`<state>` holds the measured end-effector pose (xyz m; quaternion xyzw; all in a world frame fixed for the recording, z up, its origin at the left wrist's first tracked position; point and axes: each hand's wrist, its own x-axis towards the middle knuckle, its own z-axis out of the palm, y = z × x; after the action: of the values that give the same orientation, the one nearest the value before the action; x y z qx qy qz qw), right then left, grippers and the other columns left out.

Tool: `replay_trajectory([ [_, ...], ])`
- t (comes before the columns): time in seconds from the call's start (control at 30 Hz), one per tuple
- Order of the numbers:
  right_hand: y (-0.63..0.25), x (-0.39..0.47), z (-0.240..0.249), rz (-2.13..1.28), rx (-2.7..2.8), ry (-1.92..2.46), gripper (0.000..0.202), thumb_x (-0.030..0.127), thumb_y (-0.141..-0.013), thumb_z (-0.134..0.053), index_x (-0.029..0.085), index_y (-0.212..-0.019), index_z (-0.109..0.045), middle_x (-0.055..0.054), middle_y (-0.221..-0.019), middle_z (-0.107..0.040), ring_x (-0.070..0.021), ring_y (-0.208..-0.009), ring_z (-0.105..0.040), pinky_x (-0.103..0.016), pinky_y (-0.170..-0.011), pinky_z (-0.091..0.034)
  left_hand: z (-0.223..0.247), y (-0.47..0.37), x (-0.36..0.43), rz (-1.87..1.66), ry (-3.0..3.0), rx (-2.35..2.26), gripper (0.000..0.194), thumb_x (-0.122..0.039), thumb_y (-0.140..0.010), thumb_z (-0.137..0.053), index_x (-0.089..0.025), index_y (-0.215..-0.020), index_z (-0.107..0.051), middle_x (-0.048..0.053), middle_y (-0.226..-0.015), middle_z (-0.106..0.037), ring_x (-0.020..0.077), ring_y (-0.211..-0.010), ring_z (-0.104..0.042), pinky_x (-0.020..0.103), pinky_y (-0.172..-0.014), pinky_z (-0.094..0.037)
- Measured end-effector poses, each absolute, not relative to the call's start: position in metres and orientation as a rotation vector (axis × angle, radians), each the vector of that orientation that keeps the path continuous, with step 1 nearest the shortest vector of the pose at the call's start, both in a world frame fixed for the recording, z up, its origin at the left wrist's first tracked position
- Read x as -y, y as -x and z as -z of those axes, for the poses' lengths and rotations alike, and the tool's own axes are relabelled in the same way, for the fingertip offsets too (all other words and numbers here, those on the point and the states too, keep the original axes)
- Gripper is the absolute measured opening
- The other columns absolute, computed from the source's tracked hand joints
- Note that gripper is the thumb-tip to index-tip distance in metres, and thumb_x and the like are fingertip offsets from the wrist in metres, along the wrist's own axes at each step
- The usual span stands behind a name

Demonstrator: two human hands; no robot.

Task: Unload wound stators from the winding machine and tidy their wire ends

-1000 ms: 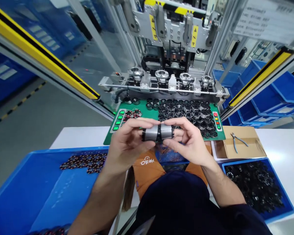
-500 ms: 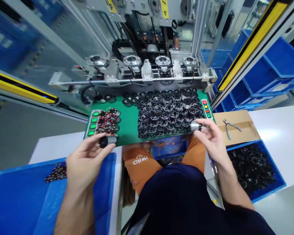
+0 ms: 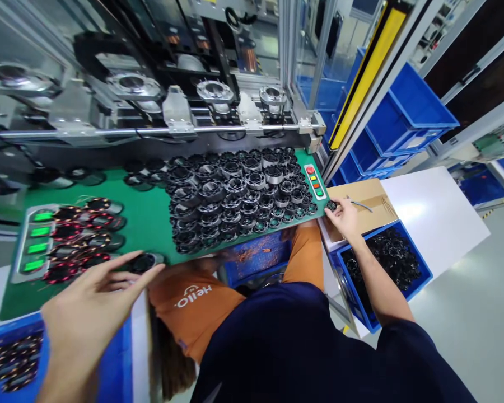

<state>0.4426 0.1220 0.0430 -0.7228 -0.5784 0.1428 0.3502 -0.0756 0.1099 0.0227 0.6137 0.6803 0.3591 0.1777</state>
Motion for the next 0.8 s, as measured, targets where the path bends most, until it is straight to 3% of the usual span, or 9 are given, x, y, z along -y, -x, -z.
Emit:
replay_trajectory([
  [0.17, -0.44, -0.123, -0.039, -0.337, 1.479, 1.876, 0.055, 0.056, -0.085, -0.073, 0.017, -0.124, -0.069, -0.008, -0.093, -0.072, -0.0176, -0.068, -0.066, -0.035, -0.069, -0.059, -0.033, 0.069, -0.116, -1.149, -1.721, -1.917, 0.063, -0.067, -0.078, -0.078, -0.026, -0.125, -0.074, -0.002, -0.077, -0.068, 0.0177, -0.064, -0.062, 0.034, -0.073, -0.054],
  [0.3, -0.434, -0.126, -0.039, -0.381, 1.488, 1.911, 0.054, 0.055, -0.081, -0.075, 0.015, -0.118, -0.07, -0.008, -0.084, -0.072, -0.0189, -0.062, -0.064, -0.037, -0.066, -0.058, -0.028, 0.067, -0.119, -1.046, -1.829, -1.904, 0.053, -0.064, -0.084, -0.075, -0.025, -0.119, -0.076, -0.004, -0.068, -0.063, 0.0167, -0.061, -0.06, 0.033, -0.072, -0.051],
  [0.5, -0.435, -0.129, -0.033, -0.338, 1.457, 1.949, 0.053, 0.051, -0.079, -0.078, 0.016, -0.117, -0.07, -0.009, -0.09, -0.075, -0.0197, -0.068, -0.065, -0.04, -0.075, -0.057, -0.019, 0.069, -0.116, -0.974, -1.725, -1.909, 0.054, -0.059, -0.083, -0.077, -0.022, -0.122, -0.072, 0.0, -0.084, -0.07, 0.0152, -0.068, -0.065, 0.029, -0.073, -0.052],
  [0.67, -0.439, -0.126, -0.022, -0.532, 1.19, 1.79, 0.058, 0.058, -0.073, -0.082, 0.019, -0.112, -0.063, -0.009, -0.098, -0.071, -0.0189, -0.08, -0.067, -0.039, -0.083, -0.059, -0.015, 0.068, -0.113, -1.027, -1.523, -1.85, 0.059, -0.056, -0.081, -0.079, -0.022, -0.126, -0.063, 0.004, -0.102, -0.071, 0.0162, -0.082, -0.068, 0.028, -0.076, -0.056],
  [0.8, -0.437, -0.117, -0.023, -0.553, 1.142, 1.757, 0.055, 0.058, -0.079, -0.076, 0.022, -0.116, -0.059, -0.004, -0.098, -0.065, -0.0174, -0.084, -0.068, -0.037, -0.083, -0.06, -0.02, 0.067, -0.113, -1.091, -1.607, -1.793, 0.053, -0.053, -0.091, -0.069, -0.023, -0.133, -0.059, 0.011, -0.127, -0.063, 0.0239, -0.109, -0.065, 0.039, -0.094, -0.057],
])
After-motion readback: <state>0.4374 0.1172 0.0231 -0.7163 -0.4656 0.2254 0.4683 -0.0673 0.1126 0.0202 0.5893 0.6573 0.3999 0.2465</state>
